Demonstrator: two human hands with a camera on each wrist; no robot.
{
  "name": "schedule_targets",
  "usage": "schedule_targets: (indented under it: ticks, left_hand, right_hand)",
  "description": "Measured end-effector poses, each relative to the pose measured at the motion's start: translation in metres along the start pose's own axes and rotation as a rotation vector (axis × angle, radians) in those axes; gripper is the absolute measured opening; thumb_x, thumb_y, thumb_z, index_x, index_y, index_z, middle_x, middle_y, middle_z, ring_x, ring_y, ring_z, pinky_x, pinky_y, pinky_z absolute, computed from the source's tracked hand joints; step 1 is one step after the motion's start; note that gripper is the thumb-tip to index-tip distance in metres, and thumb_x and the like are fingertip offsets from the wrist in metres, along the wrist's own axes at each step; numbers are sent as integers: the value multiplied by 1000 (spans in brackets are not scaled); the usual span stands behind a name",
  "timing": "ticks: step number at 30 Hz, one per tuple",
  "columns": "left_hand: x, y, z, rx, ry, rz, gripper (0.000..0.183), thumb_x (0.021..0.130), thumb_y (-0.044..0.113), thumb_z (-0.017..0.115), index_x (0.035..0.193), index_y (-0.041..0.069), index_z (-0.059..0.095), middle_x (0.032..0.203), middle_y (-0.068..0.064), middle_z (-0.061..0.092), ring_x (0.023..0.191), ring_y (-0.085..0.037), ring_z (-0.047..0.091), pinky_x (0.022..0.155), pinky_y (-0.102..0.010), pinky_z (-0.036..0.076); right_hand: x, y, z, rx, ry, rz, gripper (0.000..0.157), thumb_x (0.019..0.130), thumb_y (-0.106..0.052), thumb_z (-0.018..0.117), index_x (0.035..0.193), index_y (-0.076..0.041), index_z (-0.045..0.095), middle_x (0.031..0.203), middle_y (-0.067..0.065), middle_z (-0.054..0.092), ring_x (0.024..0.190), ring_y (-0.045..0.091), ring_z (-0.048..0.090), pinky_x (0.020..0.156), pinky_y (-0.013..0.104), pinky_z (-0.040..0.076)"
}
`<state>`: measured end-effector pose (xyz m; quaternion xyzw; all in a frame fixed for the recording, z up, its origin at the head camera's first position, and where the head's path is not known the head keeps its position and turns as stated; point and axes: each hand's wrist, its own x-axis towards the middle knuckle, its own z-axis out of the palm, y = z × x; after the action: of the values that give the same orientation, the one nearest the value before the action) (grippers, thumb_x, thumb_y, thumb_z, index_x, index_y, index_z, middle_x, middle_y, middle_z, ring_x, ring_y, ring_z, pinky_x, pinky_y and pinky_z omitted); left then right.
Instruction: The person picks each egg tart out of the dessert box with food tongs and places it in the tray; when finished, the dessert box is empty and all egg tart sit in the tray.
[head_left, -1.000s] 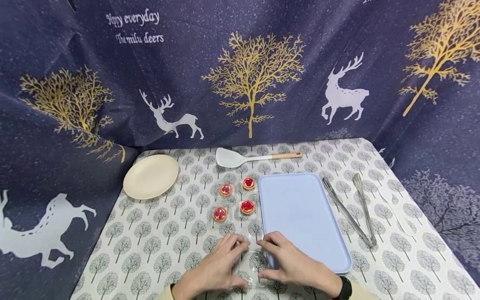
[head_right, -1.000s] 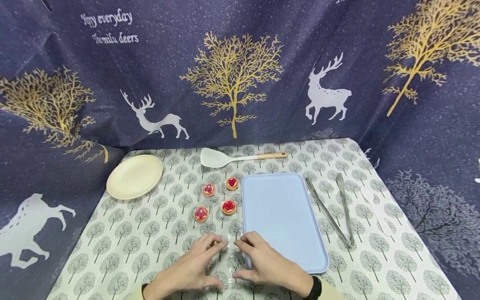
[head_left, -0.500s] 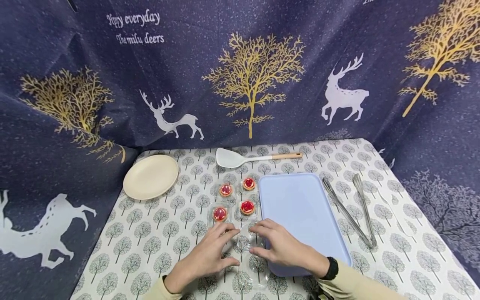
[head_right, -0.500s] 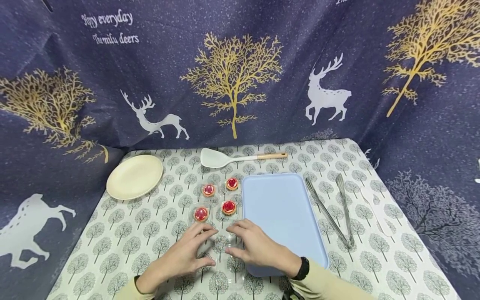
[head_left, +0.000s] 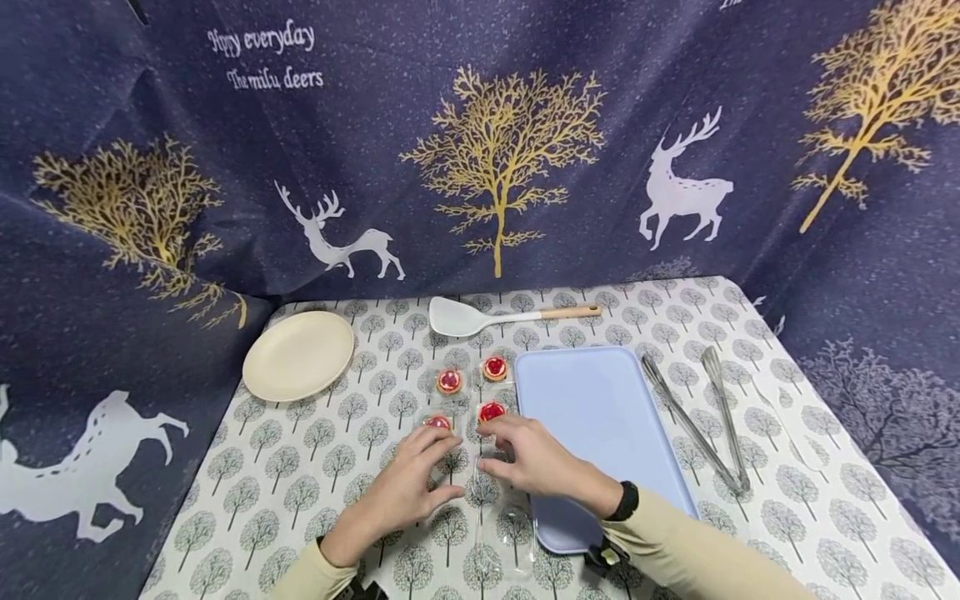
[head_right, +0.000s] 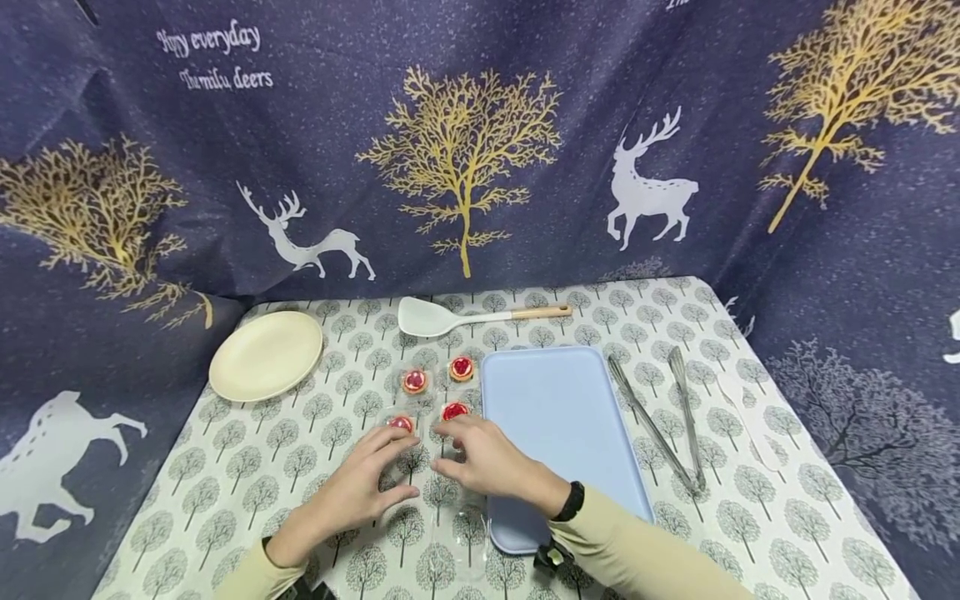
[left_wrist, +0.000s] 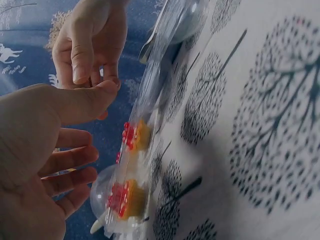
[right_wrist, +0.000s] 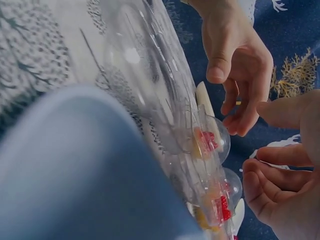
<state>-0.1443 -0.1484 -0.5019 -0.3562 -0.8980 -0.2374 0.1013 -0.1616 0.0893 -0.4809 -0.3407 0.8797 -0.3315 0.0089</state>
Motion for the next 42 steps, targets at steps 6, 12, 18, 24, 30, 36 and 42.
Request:
schedule_targets:
  ticks: [6, 12, 18, 24, 30, 36, 42]
  left_hand:
    - [2, -10, -2, -25, 32, -42, 66, 72, 33, 84, 126, 4, 61, 127, -9, 60, 122, -25, 53, 108, -46, 44]
    - [3, -18, -2, -28, 106, -40, 64, 69, 31, 87, 122, 4, 64, 124, -7, 62, 117, -20, 54, 103, -43, 49]
    - [5, -23, -6, -30, 123, -65, 61, 69, 28, 87, 122, 5, 64, 121, -5, 62, 110, -17, 54, 95, -42, 53]
    - [7, -30, -3, -20, 147, -68, 62, 68, 27, 88, 120, 3, 65, 121, -7, 62, 108, -18, 53, 92, -40, 54]
    - [9, -39, 1, -27, 143, -93, 65, 67, 24, 89, 122, 1, 63, 125, -11, 61, 113, -23, 53, 96, -43, 52]
    - [12, -44, 1, -54, 105, -148, 64, 69, 23, 88, 124, 1, 62, 129, -14, 59, 117, -25, 52, 100, -48, 50]
    - [13, -48, 2, -41, 77, -191, 65, 70, 26, 87, 125, 1, 62, 131, -14, 58, 121, -27, 52, 104, -49, 47]
  right_hand:
    - [13, 0, 2, 14, -13, 18, 49, 88, -29, 71, 127, -2, 60, 113, 9, 68, 84, 19, 64, 74, 20, 53]
    - [26, 4, 4, 14, 11, -13, 44, 86, -24, 73, 122, 0, 63, 102, 10, 69, 78, 18, 60, 68, 19, 50]
    - [38, 6, 6, 24, 8, 10, 43, 86, -22, 73, 121, 1, 64, 92, 9, 69, 67, 7, 53, 61, 17, 47]
    - [48, 8, 9, 46, -20, 59, 44, 87, -19, 71, 124, 3, 62, 97, 12, 70, 66, 3, 55, 59, 15, 49]
    - [59, 10, 9, 59, -39, 107, 43, 89, -16, 69, 127, 2, 60, 92, 11, 70, 60, 3, 55, 54, 16, 50]
    - [67, 12, 10, 36, -46, 136, 40, 88, -16, 69, 125, 0, 62, 99, 12, 72, 60, 2, 56, 53, 15, 50]
    - [72, 11, 11, 63, -98, 203, 39, 91, -13, 65, 127, 0, 61, 115, 16, 69, 65, 7, 62, 51, 18, 54]
